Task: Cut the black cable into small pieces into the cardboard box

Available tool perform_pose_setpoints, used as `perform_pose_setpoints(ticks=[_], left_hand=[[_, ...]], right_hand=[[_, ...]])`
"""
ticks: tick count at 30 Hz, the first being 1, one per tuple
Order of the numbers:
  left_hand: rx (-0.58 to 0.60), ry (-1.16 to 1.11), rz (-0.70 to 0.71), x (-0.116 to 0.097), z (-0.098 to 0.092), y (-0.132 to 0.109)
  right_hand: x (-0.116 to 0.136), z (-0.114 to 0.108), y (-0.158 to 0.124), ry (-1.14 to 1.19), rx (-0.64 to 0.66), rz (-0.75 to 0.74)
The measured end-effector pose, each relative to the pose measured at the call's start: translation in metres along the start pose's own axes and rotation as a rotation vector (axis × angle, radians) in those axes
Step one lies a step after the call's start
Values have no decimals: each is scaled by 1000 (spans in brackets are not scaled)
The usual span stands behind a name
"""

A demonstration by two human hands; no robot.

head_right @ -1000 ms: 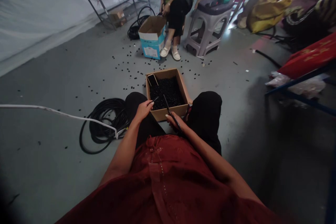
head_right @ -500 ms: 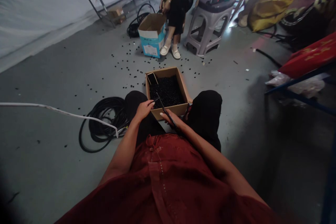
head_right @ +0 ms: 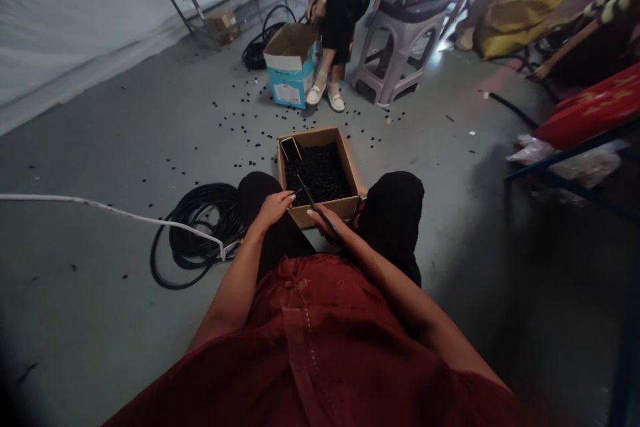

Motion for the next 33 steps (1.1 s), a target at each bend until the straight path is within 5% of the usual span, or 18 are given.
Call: perform_pose_setpoints(ticks=[17,33], left_hand=[[23,283,-140,7,14,16],[52,368,-208,10,18,21]], right_hand=[[-24,-1,32,-347,-135,65],[-29,3,39,-580,-116,133]])
Point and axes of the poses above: each hand's wrist, its own y-axis towards the middle knuckle, its own z-axis out of the palm, x = y × z, the point moved 5 cm from there along y, towards the middle knuckle, and after that the axes turned 1 degree about z, right-handed, at the moved point
